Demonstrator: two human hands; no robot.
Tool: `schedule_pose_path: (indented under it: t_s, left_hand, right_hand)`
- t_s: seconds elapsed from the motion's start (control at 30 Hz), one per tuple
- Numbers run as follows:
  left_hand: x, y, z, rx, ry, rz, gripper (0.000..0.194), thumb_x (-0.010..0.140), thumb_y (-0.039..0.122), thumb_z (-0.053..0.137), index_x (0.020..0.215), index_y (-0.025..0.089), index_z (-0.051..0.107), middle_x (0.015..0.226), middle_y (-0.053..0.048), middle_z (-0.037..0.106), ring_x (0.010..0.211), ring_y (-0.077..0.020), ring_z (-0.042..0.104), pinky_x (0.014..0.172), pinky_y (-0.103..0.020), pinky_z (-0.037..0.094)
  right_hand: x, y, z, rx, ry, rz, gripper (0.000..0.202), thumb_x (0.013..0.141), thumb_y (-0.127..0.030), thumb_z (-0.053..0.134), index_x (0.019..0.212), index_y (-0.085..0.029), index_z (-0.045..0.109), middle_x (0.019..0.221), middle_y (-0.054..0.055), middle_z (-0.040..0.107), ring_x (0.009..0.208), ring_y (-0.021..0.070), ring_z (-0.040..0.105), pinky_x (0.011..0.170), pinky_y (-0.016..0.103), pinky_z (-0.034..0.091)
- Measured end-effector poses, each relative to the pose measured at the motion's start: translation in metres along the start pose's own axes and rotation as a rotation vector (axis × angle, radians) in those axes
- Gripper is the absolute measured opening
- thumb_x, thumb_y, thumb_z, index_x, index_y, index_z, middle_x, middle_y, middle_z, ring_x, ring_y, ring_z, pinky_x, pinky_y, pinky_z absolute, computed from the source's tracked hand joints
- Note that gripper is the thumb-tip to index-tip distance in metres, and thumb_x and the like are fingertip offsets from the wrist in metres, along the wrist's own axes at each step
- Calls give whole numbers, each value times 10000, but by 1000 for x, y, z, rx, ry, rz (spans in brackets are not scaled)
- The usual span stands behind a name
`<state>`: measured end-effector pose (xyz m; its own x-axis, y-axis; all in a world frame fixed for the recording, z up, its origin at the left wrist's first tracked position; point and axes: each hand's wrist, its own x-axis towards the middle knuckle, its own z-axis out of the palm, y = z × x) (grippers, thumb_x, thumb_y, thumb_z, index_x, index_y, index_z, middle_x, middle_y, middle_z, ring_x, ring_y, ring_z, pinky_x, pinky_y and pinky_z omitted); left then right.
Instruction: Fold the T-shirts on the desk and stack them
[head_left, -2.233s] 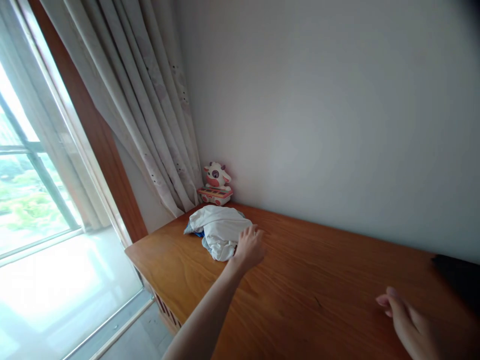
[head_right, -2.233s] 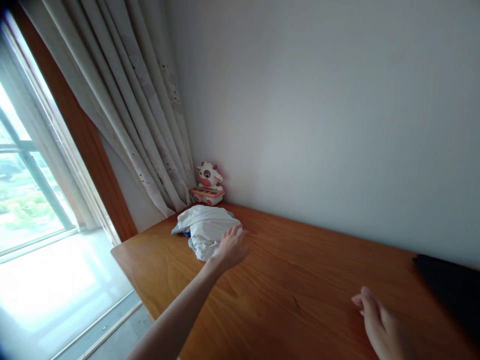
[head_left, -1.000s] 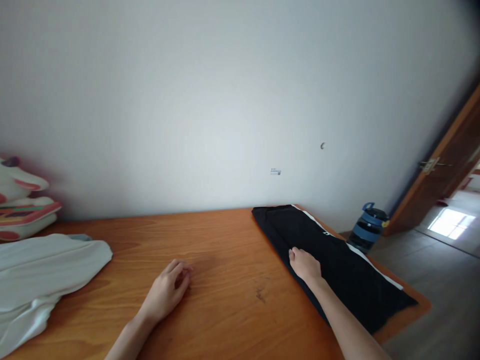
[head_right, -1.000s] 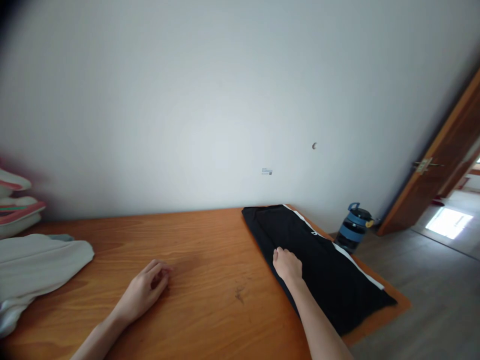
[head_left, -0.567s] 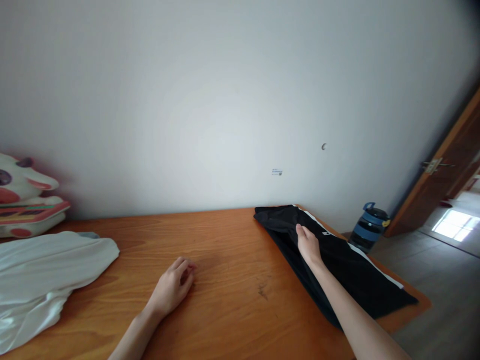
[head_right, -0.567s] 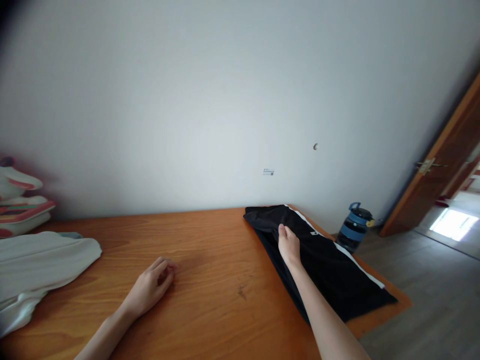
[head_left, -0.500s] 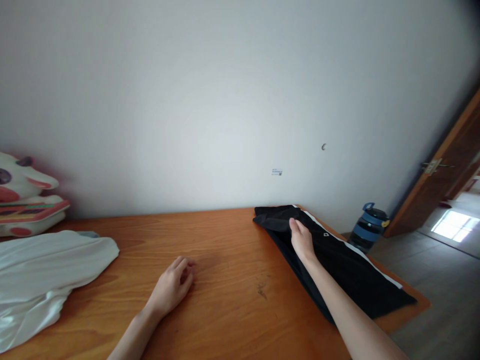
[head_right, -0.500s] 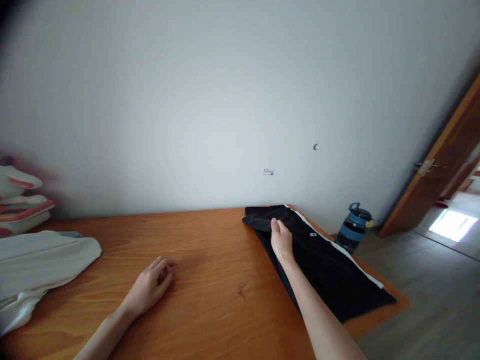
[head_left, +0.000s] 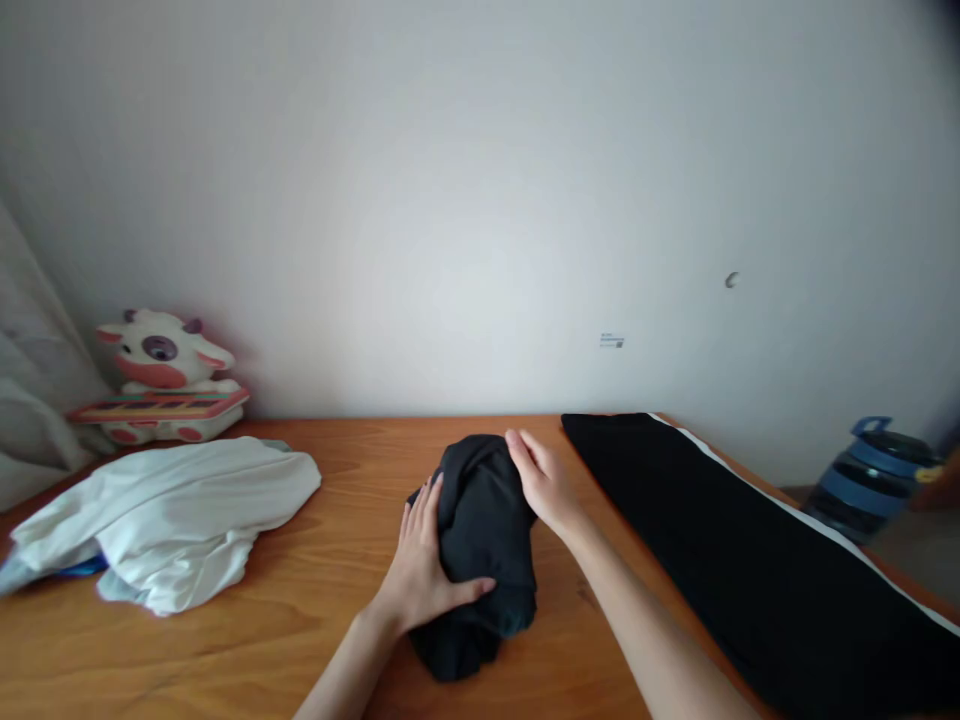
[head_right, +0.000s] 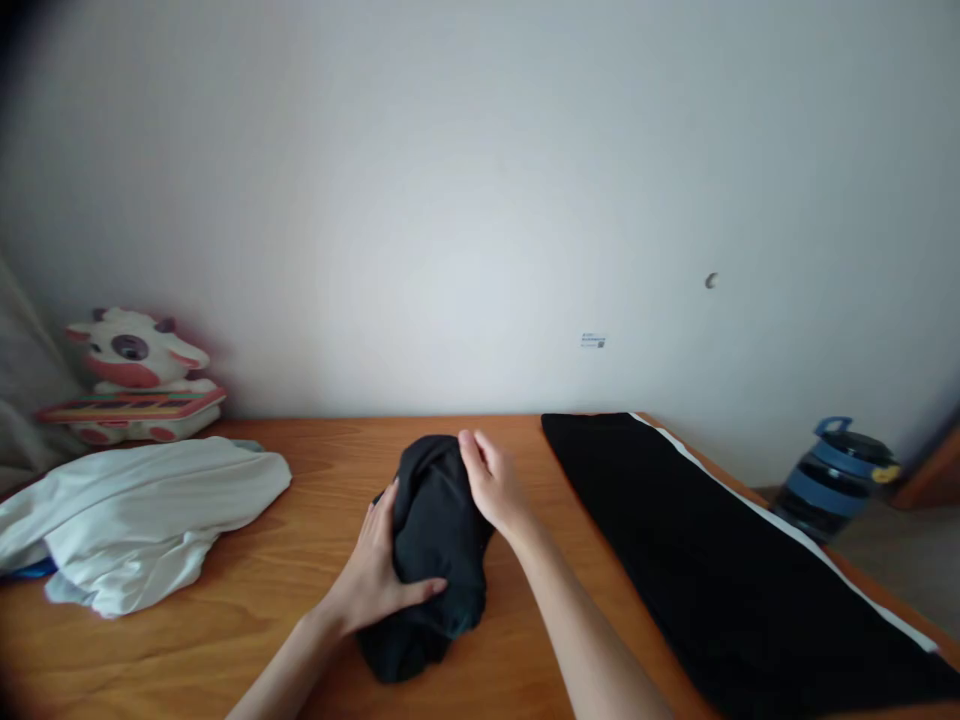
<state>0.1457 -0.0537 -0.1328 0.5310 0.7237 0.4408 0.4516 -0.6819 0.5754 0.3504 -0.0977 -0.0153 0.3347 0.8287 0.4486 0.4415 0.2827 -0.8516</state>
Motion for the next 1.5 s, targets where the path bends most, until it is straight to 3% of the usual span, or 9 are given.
schedule_pose_path:
  t_s: [0.1,0.23,0.5,0.6,0.8,0.9,1.0,1.17,1.5]
  left_hand:
    - [5,9,-1,193,-57,-197,1270,543,548,893,1601,264,250,1623,-219,326,1518,-493,196,1173,-748,118]
    - [9,16,-6,161,-114,-243,791,721,366,780,1463,312,510,1467,-155,535,1395,-406,459,1168,-618,325]
    - [13,5,-19,-117,113,-218,607,814,115,594,1376,343,614,1385,-55,578,1246,-238,608,1125,-376,474]
    - [24,5,-60,-144,412,-208,515,893,139,538,1377,302,605,1388,-54,581,1287,-204,578,1155,-352,438]
    - [37,7,-193,347,823,-184,469,922,189,563,1371,314,620,1445,-70,516,1342,-265,495,1175,-452,397]
    - [36,5,-242,644,796,-295,483,921,227,593,1389,344,612,1505,-84,482,1368,-331,456,1162,-565,368]
    - [32,-5,-261,878,610,-498,533,927,341,613,1455,318,544,1593,-128,400,1442,-410,356,1157,-712,236]
    - [15,-31,-226,954,165,-696,608,910,414,639,1459,187,513,1624,-222,327,1470,-429,321,1168,-681,207]
    - [14,-12,-49,397,-128,-139,415,884,393,637,1267,234,652,1448,-117,562,1294,-330,544,1068,-506,471]
  right_hand:
    - [-13,60,-10,-129,90,141,606,800,-866,413,639,-282,428,582,-22,470,603,198,487,640,348,398]
    - [-34,118,-21,-123,115,284,621,751,-900,392,668,-290,477,615,41,606,653,256,608,660,383,475]
    - [-40,163,-30,-107,100,403,558,743,-800,524,769,-245,583,712,50,678,737,250,652,731,353,500]
    - [-39,163,-32,-167,34,402,556,728,-808,497,727,-259,578,704,58,687,737,265,663,724,363,492]
    - [-38,157,-30,-287,-92,416,509,677,-785,500,687,-286,603,693,86,727,715,316,690,692,401,504]
    - [-37,160,-27,-276,-112,431,487,669,-767,516,680,-291,620,691,102,737,711,329,698,697,412,517]
    - [-37,164,-27,-278,-123,441,499,672,-770,516,701,-286,634,720,107,747,731,334,708,700,412,523]
    - [-38,161,-29,-325,-151,406,572,681,-826,471,731,-281,636,729,100,754,758,336,722,704,412,516]
    - [-39,161,-26,-333,-116,325,570,724,-830,483,700,-275,612,697,76,730,687,285,698,648,356,508]
